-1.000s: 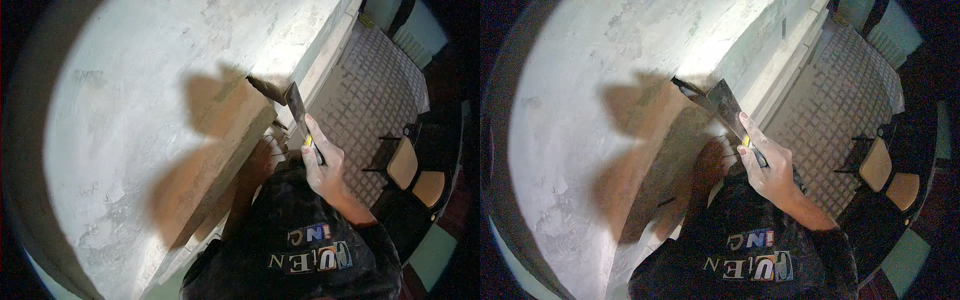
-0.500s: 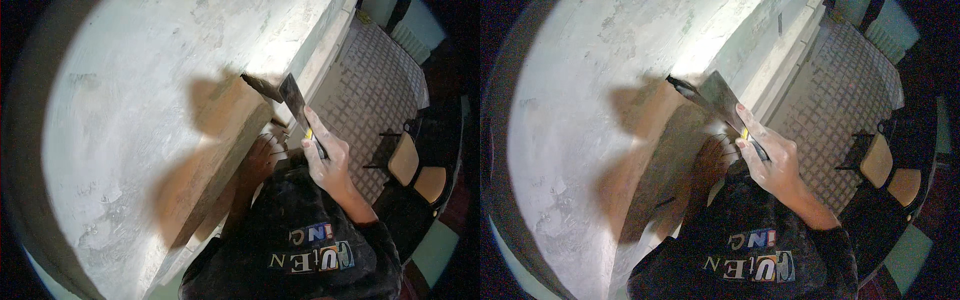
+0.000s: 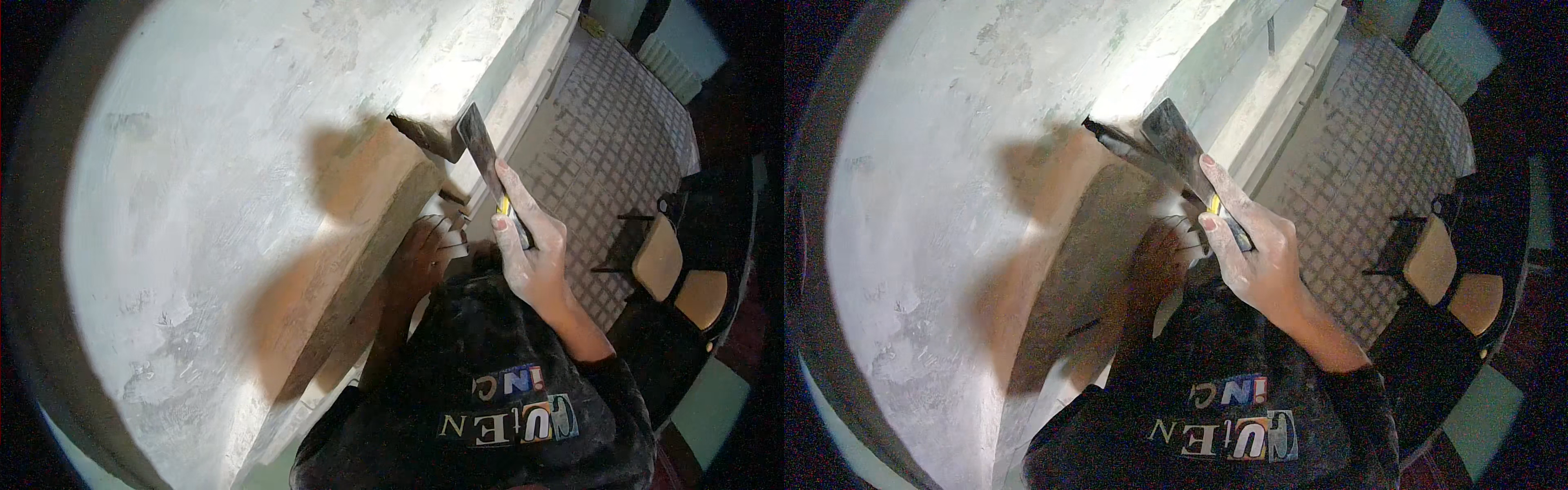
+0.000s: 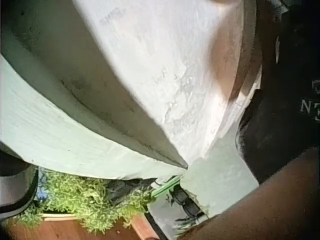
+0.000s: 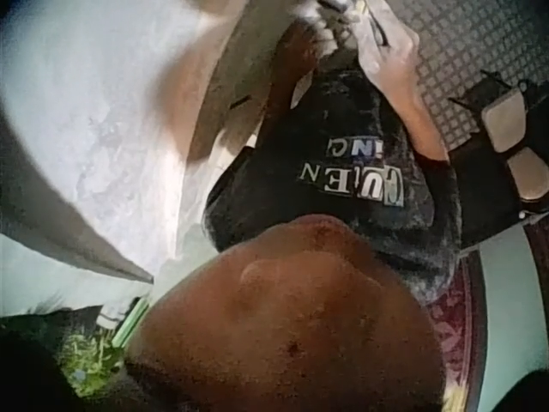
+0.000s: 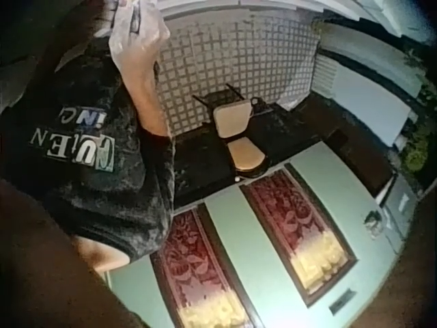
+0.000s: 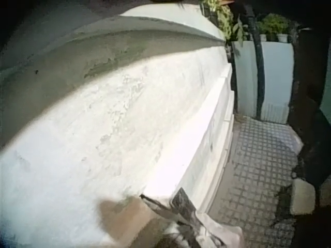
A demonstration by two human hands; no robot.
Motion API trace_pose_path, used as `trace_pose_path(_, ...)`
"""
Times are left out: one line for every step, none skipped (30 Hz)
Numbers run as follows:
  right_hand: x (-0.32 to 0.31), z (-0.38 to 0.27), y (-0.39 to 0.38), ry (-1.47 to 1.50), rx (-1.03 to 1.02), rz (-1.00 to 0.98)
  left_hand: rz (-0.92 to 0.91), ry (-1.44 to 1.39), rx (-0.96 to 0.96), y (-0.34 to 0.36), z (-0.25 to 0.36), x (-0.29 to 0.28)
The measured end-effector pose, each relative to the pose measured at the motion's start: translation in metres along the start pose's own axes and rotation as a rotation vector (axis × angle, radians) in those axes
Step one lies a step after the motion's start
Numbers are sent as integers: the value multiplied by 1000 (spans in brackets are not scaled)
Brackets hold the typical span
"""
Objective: The recorder uses a putty knife to clean and prepare a gap or hole in a plaster or concrete wall surface before patching.
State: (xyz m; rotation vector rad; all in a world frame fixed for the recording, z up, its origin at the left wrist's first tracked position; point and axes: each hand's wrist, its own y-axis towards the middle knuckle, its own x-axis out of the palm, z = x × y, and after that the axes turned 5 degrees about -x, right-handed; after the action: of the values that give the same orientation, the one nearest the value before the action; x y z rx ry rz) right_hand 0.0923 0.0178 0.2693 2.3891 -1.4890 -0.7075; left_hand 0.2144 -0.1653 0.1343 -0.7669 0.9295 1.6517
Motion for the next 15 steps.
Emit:
trace_pose_path(3, -3, 0, 14, -41, 22, -33, 56, 36, 0, -6, -4)
trace_pose_path(5, -6, 0, 28, -81, 45, -68, 110, 73, -2, -10, -7)
trace_pose_path(6, -9, -1, 40, -86, 42, -64, 121, 66, -8, -10, -10)
trace_pose_path(5, -7, -4, 74, -56, 18, -15, 61, 35, -4, 1, -15)
trace_pose_path(4, -6, -5, 108, -25, -6, 33, 2, 2, -3, 6, -18)
trace_pose_path(3, -8, -2, 110, -23, -7, 31, 4, 1, -4, 1, -15)
trace_pose_path(-1, -14, 7, 105, 52, -31, -17, 54, 36, -1, -4, -12)
trace_pose_path(-3, -17, 12, 102, 128, -57, -66, 105, 69, 1, -8, -10)
trace_pose_path(-2, -14, 11, 90, 67, -54, -69, 101, 70, -1, -11, -7)
trace_pose_path(0, -8, 4, 87, 72, -55, -88, 59, 63, -4, -13, -4)
trace_pose_path(4, 0, -6, 84, 18, -29, -109, 15, 54, -7, -16, 1)
trace_pose_path(6, 8, -9, 84, -40, -2, -112, 15, 51, -5, -18, 5)
trace_pose_path(3, 2, -4, 63, -92, 17, -77, 68, 74, -4, -16, 3)
trace_pose_path(-2, -7, 2, 69, -104, 21, -44, 120, 96, -4, -15, 0)
trace_pose_path(-10, -20, 9, 71, 22, -37, -36, 130, 101, -4, -16, -3)
